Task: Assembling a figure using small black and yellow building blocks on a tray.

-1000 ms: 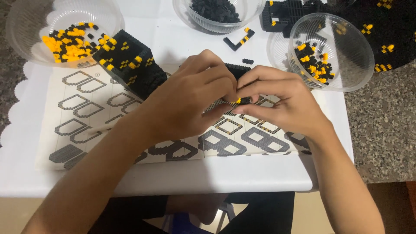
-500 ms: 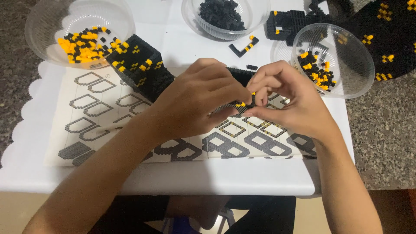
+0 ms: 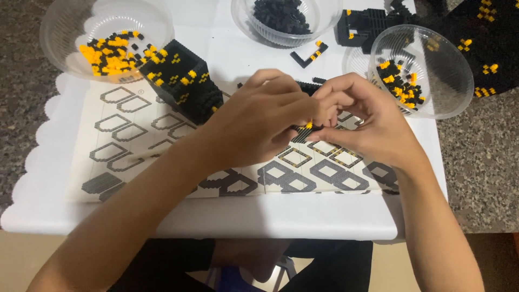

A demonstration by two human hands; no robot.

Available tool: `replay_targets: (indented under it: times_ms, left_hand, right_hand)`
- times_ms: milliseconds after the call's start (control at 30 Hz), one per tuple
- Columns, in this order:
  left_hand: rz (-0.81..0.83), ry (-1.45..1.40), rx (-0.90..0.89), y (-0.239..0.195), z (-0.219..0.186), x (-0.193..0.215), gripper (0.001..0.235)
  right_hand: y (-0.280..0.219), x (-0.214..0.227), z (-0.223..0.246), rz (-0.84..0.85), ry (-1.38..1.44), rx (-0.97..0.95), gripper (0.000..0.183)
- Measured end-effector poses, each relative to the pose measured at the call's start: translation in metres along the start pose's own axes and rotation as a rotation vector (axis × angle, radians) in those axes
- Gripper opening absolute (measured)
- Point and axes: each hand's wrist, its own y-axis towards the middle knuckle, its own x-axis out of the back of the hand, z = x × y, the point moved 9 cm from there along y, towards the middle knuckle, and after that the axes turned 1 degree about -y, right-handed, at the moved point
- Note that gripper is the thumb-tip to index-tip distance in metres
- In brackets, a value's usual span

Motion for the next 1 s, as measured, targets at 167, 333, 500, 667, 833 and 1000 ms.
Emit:
replay_targets:
  times_ms: [167,333,500,667,833,1000]
  left_hand:
    - [0.026,-0.145,0.129,0.000,0.015,0.006,0.041]
    - [-0.054,-0.120,0.367,-0.032,0.009,0.051,0.045]
    - [0.132,0.419,0.753,-0.122,0.014,0.057,0.029]
    - [0.206,0.604,0.724,-0.145,0.015,0.040,0.027]
    - [-0.032,0.271,0.839,-0.087,-0.008,0.061,0.015]
    - [0.331,0.149,0.863,-0.052,-0.010,0.019,0.020]
  right_hand:
    - [0.002,0.000,0.002,0.026,-0.006,0.041,0.041]
    - [0.002,0.000,-0.001,0.043,-0.013,0.039,0.039]
    - [0.003,-0.005,-0.004,0.085,-0.017,0.002,0.039]
    - [0.002,-0.005,-0.006,0.077,-0.018,-0.040,0.039]
    - [0.002,-0.007,-0.008,0.068,-0.059,-0.034,0.040]
    - [0.000,-0.005,-0.007,0.016,-0.057,-0.010,0.043]
